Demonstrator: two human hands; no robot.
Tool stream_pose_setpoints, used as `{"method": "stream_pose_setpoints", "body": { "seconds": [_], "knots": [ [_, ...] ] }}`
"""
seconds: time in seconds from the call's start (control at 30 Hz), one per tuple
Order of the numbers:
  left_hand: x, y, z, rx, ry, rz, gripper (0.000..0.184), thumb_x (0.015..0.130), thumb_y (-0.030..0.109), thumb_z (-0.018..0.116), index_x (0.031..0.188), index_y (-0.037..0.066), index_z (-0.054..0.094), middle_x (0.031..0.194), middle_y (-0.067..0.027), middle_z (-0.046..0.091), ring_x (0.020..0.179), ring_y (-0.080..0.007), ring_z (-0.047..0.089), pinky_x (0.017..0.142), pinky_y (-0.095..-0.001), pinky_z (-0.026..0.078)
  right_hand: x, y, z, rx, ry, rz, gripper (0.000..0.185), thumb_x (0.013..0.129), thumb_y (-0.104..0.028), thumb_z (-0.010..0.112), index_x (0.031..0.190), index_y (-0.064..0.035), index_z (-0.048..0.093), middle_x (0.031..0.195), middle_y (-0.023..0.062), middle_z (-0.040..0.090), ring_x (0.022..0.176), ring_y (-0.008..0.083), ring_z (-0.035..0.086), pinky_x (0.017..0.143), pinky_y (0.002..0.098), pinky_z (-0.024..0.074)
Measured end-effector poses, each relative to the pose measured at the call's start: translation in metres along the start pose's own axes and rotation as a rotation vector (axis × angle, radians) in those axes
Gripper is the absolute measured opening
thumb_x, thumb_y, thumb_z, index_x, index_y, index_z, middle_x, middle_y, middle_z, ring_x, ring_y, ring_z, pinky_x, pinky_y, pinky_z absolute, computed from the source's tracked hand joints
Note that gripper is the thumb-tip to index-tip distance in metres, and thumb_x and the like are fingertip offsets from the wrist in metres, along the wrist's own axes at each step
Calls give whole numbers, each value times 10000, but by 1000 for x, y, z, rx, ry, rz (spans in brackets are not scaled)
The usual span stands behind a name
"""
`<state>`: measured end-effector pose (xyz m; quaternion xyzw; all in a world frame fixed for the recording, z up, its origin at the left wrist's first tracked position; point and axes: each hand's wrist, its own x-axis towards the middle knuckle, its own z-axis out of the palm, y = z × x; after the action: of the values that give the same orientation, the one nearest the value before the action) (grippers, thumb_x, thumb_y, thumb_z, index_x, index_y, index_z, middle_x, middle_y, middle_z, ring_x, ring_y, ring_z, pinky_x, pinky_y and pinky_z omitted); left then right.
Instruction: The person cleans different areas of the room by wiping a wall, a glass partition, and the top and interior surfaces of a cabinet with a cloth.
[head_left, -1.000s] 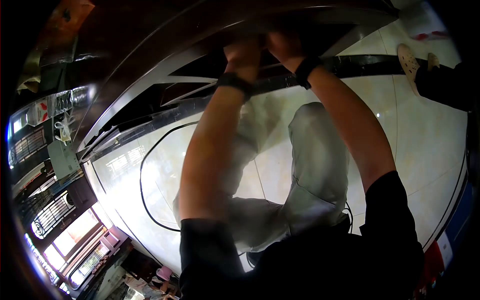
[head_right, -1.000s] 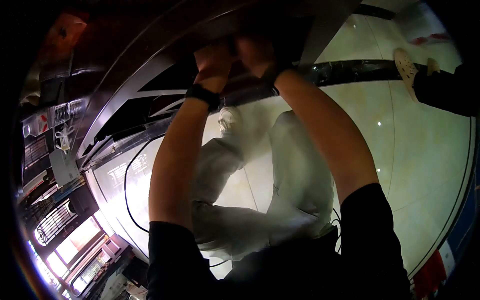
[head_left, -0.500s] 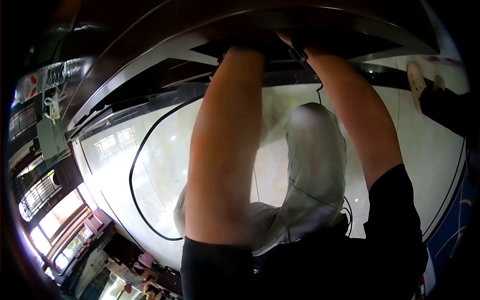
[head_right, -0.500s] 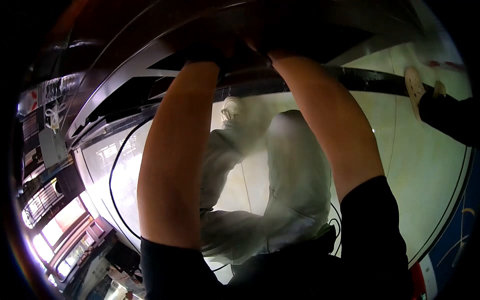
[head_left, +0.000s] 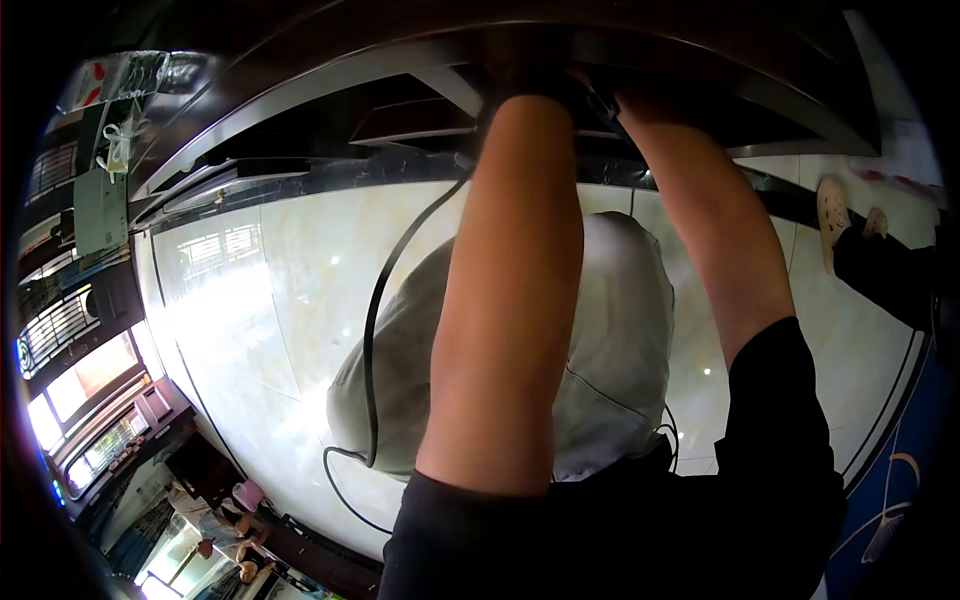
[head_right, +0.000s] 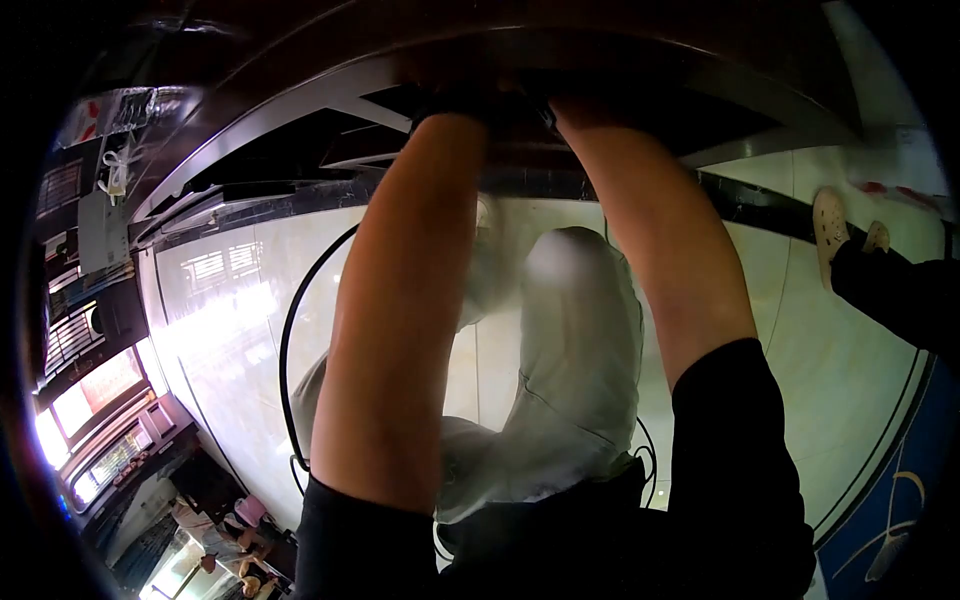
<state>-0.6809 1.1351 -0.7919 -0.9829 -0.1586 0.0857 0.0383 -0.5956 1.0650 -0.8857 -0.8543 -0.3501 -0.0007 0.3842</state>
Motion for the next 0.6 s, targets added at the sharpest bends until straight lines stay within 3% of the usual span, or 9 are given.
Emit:
{"method": "stream_pose_setpoints", "body": {
  "seconds": [0.17,0.27,0.37,0.6],
  "knots": [
    [2,1,9,21,-14,-59,647,875,518,564,1404,160,463,1424,-105,460,1303,-283,443,1054,-486,350,-11,-5,-5,16,-37,4,356,903,-183,619,1233,-59,574,1177,151,622,1064,291,593,908,393,489],
    [20,-3,41,71,-16,-34,721,799,582,623,1385,183,488,1382,-94,504,1255,-277,492,1010,-474,405,-19,-7,-8,33,-56,20,358,903,-188,620,1233,-57,574,1180,152,621,1065,290,592,909,392,489],
    [5,15,11,255,-168,29,624,838,517,615,1363,196,513,1328,-86,549,1184,-263,553,901,-461,490,-28,-3,-14,54,-69,41,360,903,-192,622,1232,-55,574,1183,152,620,1067,290,591,910,392,489],
    [-3,66,6,133,-227,121,315,867,330,615,1141,180,655,1024,-49,672,855,-219,669,613,-391,543,-61,14,-44,88,-131,134,365,903,-202,626,1230,-50,573,1190,152,618,1071,289,589,911,392,489]
  ]
}}
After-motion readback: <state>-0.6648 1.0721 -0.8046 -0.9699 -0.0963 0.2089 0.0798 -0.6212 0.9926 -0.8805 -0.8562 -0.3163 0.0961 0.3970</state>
